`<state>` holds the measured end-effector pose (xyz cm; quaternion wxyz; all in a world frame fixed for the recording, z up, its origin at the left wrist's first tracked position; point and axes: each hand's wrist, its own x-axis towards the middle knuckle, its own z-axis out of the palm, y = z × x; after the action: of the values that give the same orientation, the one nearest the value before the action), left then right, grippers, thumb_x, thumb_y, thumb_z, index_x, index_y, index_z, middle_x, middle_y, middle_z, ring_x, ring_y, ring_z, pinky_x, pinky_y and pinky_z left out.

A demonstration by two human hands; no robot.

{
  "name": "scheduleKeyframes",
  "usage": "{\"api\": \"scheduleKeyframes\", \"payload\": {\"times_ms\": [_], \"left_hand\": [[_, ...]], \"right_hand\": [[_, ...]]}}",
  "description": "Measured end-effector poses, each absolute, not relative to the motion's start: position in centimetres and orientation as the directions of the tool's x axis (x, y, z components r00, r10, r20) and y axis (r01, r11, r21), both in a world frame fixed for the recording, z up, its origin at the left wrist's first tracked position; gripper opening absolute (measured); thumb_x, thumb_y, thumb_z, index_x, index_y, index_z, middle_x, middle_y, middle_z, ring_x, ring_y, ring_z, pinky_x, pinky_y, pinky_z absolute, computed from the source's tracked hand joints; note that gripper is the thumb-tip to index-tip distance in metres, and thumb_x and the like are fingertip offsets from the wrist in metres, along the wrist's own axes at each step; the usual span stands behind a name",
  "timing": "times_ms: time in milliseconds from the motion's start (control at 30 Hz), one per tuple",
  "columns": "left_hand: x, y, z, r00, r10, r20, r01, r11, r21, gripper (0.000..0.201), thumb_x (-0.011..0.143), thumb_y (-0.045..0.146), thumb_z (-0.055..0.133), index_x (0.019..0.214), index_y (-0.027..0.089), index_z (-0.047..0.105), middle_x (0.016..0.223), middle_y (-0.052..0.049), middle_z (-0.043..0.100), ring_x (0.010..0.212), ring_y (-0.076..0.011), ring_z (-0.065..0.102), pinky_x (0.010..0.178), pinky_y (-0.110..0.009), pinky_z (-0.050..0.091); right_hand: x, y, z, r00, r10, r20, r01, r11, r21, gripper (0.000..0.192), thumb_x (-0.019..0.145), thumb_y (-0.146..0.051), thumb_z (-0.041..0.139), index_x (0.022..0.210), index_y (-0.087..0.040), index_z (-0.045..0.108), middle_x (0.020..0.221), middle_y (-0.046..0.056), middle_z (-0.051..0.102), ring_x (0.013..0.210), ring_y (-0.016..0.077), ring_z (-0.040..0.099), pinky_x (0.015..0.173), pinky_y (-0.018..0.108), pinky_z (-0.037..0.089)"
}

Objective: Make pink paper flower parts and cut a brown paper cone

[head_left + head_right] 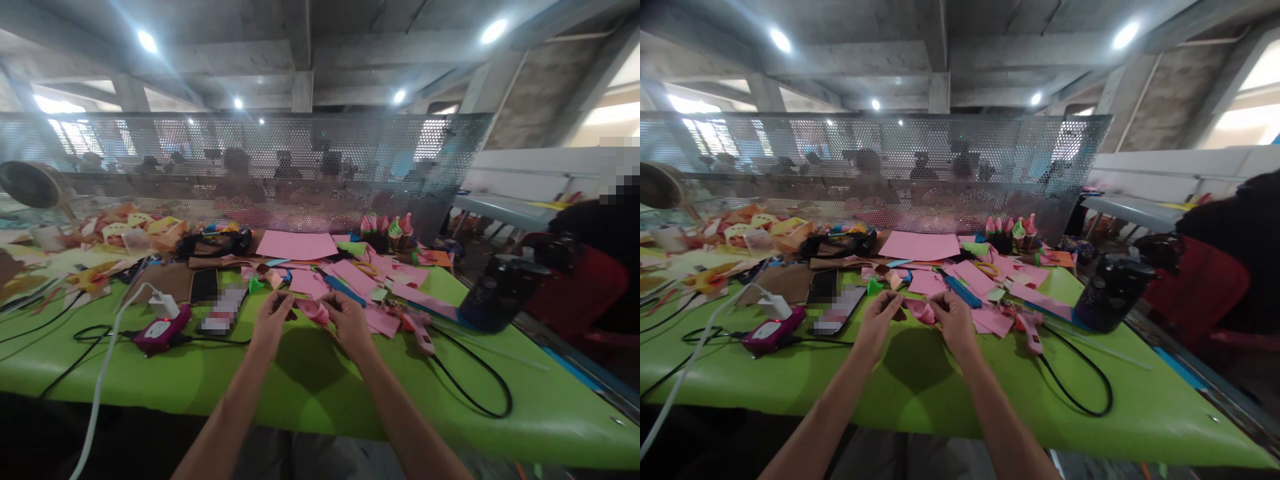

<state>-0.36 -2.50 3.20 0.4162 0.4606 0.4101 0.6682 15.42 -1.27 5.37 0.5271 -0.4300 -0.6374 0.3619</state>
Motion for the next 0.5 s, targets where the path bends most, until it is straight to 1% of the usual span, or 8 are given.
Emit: {"api": "scheduleKeyframes", "payload": {"times_ms": [267, 367, 500], "left_hand": [[-0.34, -2.53, 3.21, -0.247, 0.925, 0.288, -0.181, -0.336, 0.924, 0.023, 0.073, 0.039, 0.067, 0.07, 0.018, 0.058, 0.061, 0.005, 0.054, 0.055, -0.0089, 0.052, 0.055, -0.02, 0.042], [-0.3, -2.56, 3.2, -0.235, 0.93, 0.284, -0.19, -0.331, 0.924, 0.026, 0.073, 0.042, 0.068, 0.07, 0.018, 0.058, 0.06, 0.004, 0.055, 0.054, -0.0092, 0.053, 0.054, -0.02, 0.042], [-0.2, -2.45, 2.95, -0.179, 0.941, 0.286, -0.186, -0.318, 0.93, 0.031, 0.073, 0.048, 0.068, 0.08, 0.017, 0.065, 0.063, 0.002, 0.06, 0.056, -0.0104, 0.055, 0.055, -0.021, 0.042]], "right_hand": [[15.28, -1.5, 5.56, -0.117, 0.927, 0.356, 0.175, 0.372, -0.912, 0.018, 0.072, -0.036, 0.065, 0.07, -0.018, 0.064, 0.069, 0.003, 0.064, 0.067, 0.0188, 0.056, 0.064, 0.029, 0.043], [15.3, -1.41, 5.39, -0.094, 0.926, 0.365, 0.168, 0.376, -0.911, 0.019, 0.072, -0.036, 0.065, 0.07, -0.018, 0.064, 0.068, 0.002, 0.064, 0.066, 0.0188, 0.056, 0.064, 0.03, 0.043], [15.33, -1.34, 5.31, -0.075, 0.926, 0.369, 0.159, 0.377, -0.913, 0.018, 0.071, -0.035, 0.065, 0.07, -0.017, 0.064, 0.067, 0.002, 0.063, 0.065, 0.0183, 0.056, 0.062, 0.029, 0.043]]}}
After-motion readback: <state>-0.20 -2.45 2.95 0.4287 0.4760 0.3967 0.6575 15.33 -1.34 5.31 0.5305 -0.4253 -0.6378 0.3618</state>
